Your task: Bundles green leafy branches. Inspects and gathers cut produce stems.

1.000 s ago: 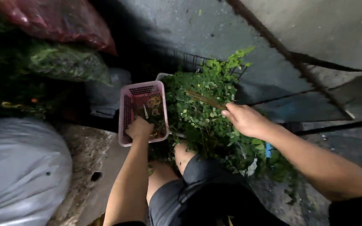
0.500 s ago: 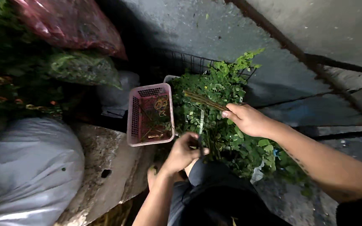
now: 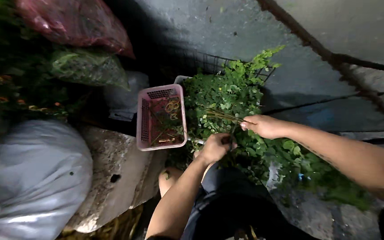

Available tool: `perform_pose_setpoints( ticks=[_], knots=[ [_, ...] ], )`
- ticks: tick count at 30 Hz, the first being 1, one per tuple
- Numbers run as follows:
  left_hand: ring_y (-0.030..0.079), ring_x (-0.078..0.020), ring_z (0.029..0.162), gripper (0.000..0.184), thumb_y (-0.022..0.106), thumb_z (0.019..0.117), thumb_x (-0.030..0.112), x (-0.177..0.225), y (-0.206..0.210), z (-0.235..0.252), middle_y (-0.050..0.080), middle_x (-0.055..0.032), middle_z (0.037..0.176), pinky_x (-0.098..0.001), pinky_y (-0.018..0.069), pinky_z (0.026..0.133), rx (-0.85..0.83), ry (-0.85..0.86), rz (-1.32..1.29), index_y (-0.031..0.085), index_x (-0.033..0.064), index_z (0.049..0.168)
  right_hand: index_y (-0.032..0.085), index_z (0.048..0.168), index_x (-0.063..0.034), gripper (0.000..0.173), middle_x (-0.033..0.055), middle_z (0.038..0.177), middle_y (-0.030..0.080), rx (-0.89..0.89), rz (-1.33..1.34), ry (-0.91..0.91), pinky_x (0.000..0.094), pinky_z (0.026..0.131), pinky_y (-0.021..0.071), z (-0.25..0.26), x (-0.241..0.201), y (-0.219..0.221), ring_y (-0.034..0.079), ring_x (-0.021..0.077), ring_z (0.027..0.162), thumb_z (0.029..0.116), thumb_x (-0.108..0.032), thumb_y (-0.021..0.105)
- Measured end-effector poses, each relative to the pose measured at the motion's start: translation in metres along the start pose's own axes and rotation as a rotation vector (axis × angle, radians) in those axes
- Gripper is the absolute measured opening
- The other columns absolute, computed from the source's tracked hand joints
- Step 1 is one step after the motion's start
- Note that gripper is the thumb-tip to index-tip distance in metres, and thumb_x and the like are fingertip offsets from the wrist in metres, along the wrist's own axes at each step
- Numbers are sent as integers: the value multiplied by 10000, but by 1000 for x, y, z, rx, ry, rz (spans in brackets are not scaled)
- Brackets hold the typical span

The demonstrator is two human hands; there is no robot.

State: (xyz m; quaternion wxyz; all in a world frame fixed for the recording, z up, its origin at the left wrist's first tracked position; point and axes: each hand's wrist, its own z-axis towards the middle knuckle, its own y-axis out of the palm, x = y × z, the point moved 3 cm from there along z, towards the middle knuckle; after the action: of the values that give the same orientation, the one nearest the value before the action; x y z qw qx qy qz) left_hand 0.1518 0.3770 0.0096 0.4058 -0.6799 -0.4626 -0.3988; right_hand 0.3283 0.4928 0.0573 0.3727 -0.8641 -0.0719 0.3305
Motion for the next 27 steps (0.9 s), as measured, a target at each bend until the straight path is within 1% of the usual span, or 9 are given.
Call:
perform_pose_setpoints(
  ticks=[5, 9, 13, 16, 18, 21, 23, 25, 27],
  knots=[
    [705, -137, 809, 390, 734, 952, 253, -2, 12, 5, 733, -87, 1018, -321, 604, 750, 1, -26, -2, 667, 45, 1275, 609, 1202, -34, 422, 207, 1131, 641, -96, -2, 104, 570, 917, 499, 0, 10, 1, 636, 347, 1041, 1129, -356, 347],
    [684, -172, 888, 472, 718, 966, 268, 9, 8, 7, 707, -131, 1088, -367, 580, 824, -58, 28, 53, 610, 32, 1360, 609, 1169, -28, 421, 201, 1015, 624, -123, -97, 79, 576, 849, 492, -10, -7, -1, 620, 345, 941, 1131, -346, 336],
    [672, -117, 740, 260, 655, 986, 165, -1, 12, 6, 715, -79, 949, -295, 571, 668, -54, -14, -10, 664, 27, 1207, 610, 1163, -6, 437, 221, 1006, 625, -218, -190, 64, 589, 856, 490, -6, -6, 11, 625, 373, 945, 1129, -348, 340],
    [702, -143, 830, 320, 695, 980, 253, -8, 2, -9, 733, -94, 1008, -341, 593, 769, 12, -61, 18, 682, 30, 1210, 583, 1183, 1, 446, 245, 1030, 625, -201, -261, 77, 621, 878, 485, -4, -10, 19, 627, 414, 997, 1126, -365, 334],
    [715, -197, 919, 390, 709, 970, 371, 2, -30, -29, 743, -105, 1051, -438, 585, 876, 173, -62, 128, 718, 59, 1204, 575, 1218, 15, 456, 273, 1068, 634, -97, -263, 52, 660, 901, 481, -6, -9, 1, 632, 449, 1041, 1120, -372, 354],
    [715, -286, 974, 360, 726, 941, 412, 9, -111, -60, 743, -114, 1060, -579, 569, 882, 478, -171, 372, 749, 138, 1174, 577, 1269, 27, 451, 292, 1068, 645, 76, -192, 29, 690, 885, 481, -22, -7, -28, 645, 464, 1007, 1106, -362, 418],
    [704, -357, 1027, 444, 771, 883, 320, -4, -169, -69, 728, -163, 1111, -637, 550, 891, 672, -297, 432, 691, 123, 1273, 582, 1196, 11, 413, 252, 965, 640, 160, -187, 24, 663, 810, 500, -32, -8, -38, 655, 424, 908, 1103, -360, 423],
    [686, -400, 1039, 630, 786, 818, 135, -31, -209, -64, 689, -214, 1130, -634, 555, 874, 782, -404, 407, 531, 79, 1391, 576, 1163, 9, 407, 237, 937, 629, 183, -188, 14, 647, 788, 502, -36, -14, -40, 652, 410, 884, 1108, -359, 411],
    [661, -426, 1072, 573, 760, 826, 72, -60, -224, -53, 660, -253, 1150, -634, 547, 890, 747, -497, 400, 516, 9, 1341, 571, 1189, 6, 416, 235, 937, 626, 179, -187, 2, 642, 780, 499, -35, -21, -35, 646, 409, 877, 1110, -369, 407]
  ],
)
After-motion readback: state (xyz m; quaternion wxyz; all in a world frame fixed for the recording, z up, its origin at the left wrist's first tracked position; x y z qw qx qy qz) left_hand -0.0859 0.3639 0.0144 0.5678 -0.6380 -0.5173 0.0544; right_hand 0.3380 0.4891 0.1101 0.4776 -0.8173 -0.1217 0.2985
